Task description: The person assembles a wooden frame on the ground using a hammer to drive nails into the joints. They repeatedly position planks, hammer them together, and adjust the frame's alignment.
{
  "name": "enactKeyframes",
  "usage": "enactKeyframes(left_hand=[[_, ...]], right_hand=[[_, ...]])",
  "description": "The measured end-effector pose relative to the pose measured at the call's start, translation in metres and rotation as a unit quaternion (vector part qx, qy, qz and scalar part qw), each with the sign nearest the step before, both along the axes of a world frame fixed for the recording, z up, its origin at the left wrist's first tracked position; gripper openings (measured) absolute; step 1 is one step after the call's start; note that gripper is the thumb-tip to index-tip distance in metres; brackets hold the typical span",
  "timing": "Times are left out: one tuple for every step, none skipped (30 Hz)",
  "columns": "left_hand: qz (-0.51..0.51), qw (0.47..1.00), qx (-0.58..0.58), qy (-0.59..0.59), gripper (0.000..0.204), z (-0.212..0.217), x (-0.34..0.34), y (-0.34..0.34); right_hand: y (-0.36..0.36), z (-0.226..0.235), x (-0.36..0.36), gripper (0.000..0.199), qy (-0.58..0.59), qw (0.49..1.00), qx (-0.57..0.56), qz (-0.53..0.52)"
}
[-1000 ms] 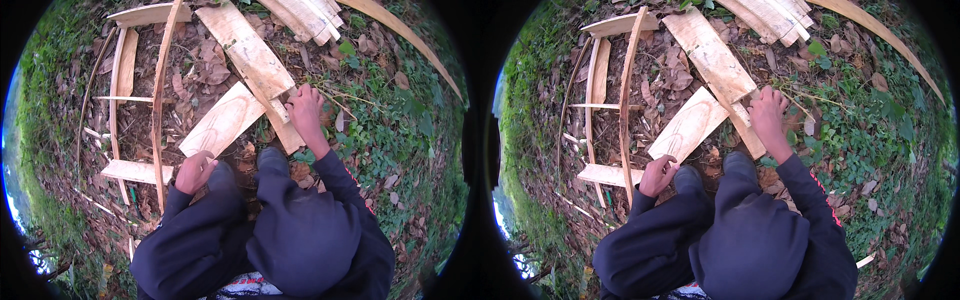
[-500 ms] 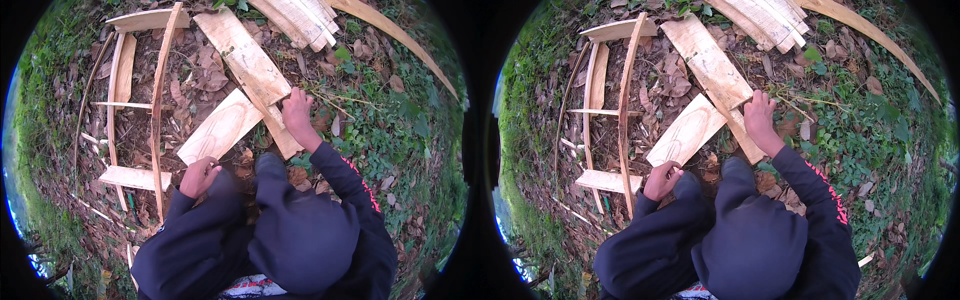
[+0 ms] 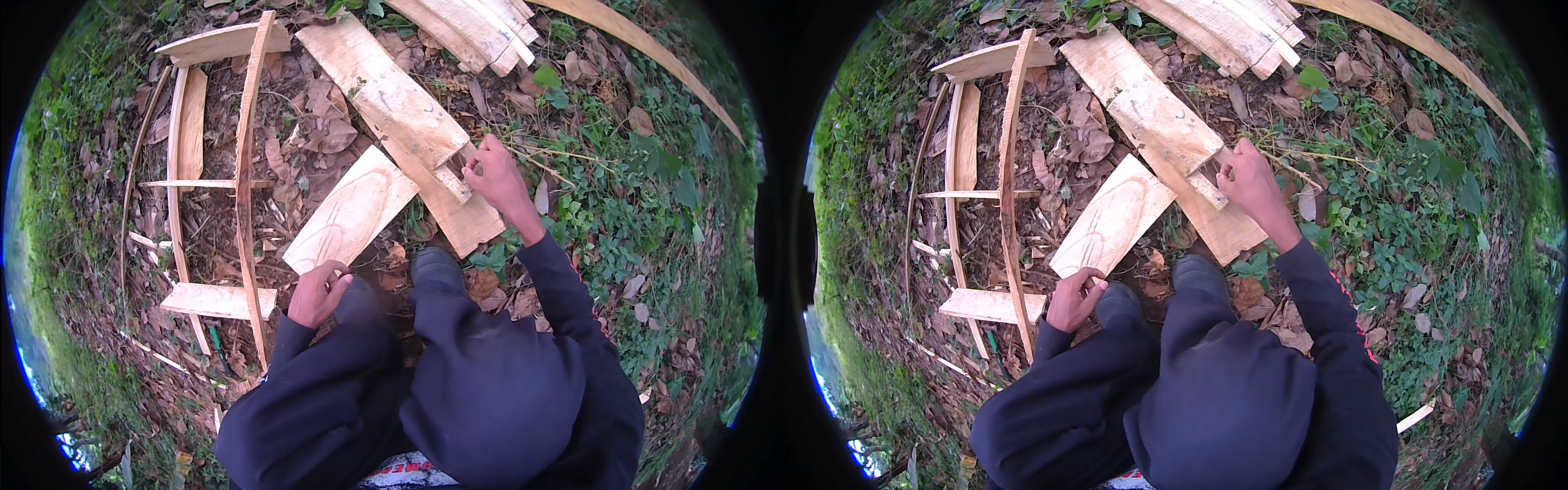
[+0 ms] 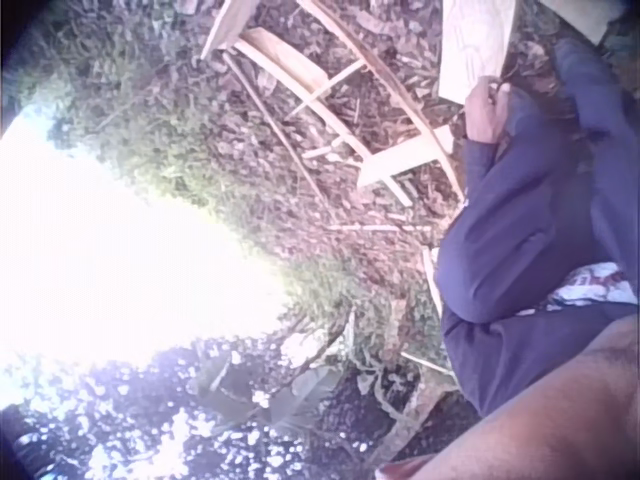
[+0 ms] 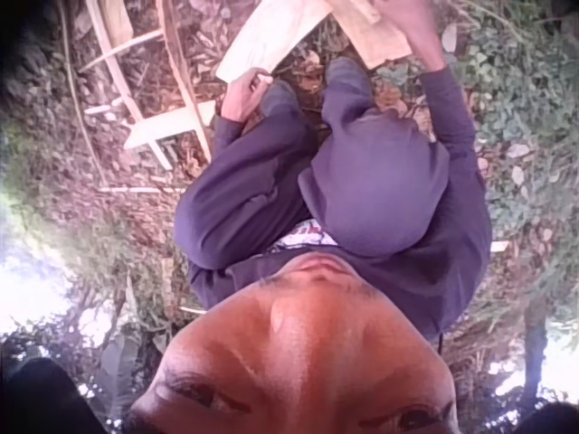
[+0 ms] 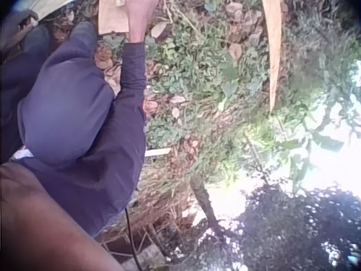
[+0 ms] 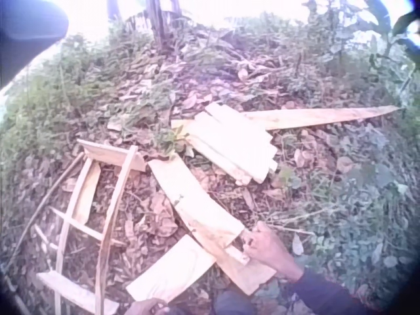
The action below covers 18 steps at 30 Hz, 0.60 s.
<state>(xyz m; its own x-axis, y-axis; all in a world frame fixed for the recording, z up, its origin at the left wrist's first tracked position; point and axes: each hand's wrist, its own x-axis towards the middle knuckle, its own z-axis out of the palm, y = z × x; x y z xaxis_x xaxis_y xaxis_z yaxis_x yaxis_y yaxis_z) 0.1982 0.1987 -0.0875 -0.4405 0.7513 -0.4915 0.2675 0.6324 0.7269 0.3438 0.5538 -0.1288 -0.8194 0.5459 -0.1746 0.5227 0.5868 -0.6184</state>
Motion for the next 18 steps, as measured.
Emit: enactKeyframes(left_hand=[[0.000,1.000,0.000,-0.006,0.021,0.001,0.000,0.000],[-0.001,1.000,0.001,-0.011,0.021,0.002,0.001,0.001],[0.008,1.000,0.003,-0.021,0.022,0.002,0.001,0.001],[0.015,0.999,0.007,-0.032,0.022,0.001,0.002,0.002],[0.022,0.999,0.010,-0.042,0.024,0.001,0.003,0.005],[0.039,0.998,0.046,-0.027,0.026,0.003,0.007,0.009],[0.057,0.995,0.082,-0.009,0.030,0.006,0.013,0.017],[0.077,0.990,0.117,0.010,0.033,0.010,0.017,0.020],[0.039,0.988,0.147,0.036,0.040,0.009,0.017,0.020],[-0.001,0.987,0.152,0.060,0.039,0.007,0.016,0.026],[-0.035,0.984,0.154,0.089,0.039,0.011,0.015,0.031],[-0.070,0.979,0.155,0.117,0.039,0.012,0.014,0.036],[-0.090,0.972,0.171,0.136,0.037,0.009,0.014,0.035],[-0.085,0.972,0.168,0.141,0.036,0.005,0.016,0.032],[-0.080,0.972,0.164,0.145,0.036,0.002,0.020,0.028],[-0.077,0.972,0.163,0.147,0.035,0.002,0.022,0.029],[-0.081,0.975,0.152,0.144,0.034,0.004,0.023,0.029],[-0.085,0.974,0.153,0.144,0.034,0.007,0.023,0.029]], right_hand=[[-0.004,0.019,0.000,0.014,-0.002,1.000,-0.014,-0.018],[-0.009,0.032,0.001,0.015,-0.002,0.999,-0.028,-0.038],[-0.017,0.037,0.003,0.016,0.015,0.995,-0.086,-0.042],[-0.027,0.043,0.007,0.017,0.032,0.988,-0.141,-0.049],[-0.041,0.044,0.008,0.016,0.043,0.971,-0.232,-0.046],[-0.058,0.042,0.008,0.016,0.054,0.944,-0.321,-0.041],[-0.078,0.037,0.007,0.015,0.052,0.911,-0.407,-0.050],[-0.099,0.032,0.004,0.014,0.050,0.869,-0.489,-0.056],[-0.118,0.029,0.000,0.014,0.039,0.827,-0.557,-0.071],[-0.133,0.024,-0.001,0.013,0.027,0.779,-0.620,-0.095],[-0.144,0.018,-0.002,0.014,0.006,0.768,-0.636,-0.076],[-0.153,0.013,-0.003,0.014,-0.016,0.757,-0.651,-0.057],[-0.158,0.016,-0.008,0.016,-0.011,0.751,-0.659,-0.048],[-0.162,0.015,-0.009,0.016,-0.009,0.758,-0.651,-0.036],[-0.166,0.011,-0.009,0.016,-0.008,0.766,-0.643,-0.025],[-0.166,0.011,-0.010,0.016,-0.006,0.774,-0.633,-0.017],[-0.165,0.011,-0.010,0.018,-0.040,0.766,-0.641,-0.032],[-0.164,0.011,-0.011,0.018,-0.045,0.762,-0.645,-0.036]])
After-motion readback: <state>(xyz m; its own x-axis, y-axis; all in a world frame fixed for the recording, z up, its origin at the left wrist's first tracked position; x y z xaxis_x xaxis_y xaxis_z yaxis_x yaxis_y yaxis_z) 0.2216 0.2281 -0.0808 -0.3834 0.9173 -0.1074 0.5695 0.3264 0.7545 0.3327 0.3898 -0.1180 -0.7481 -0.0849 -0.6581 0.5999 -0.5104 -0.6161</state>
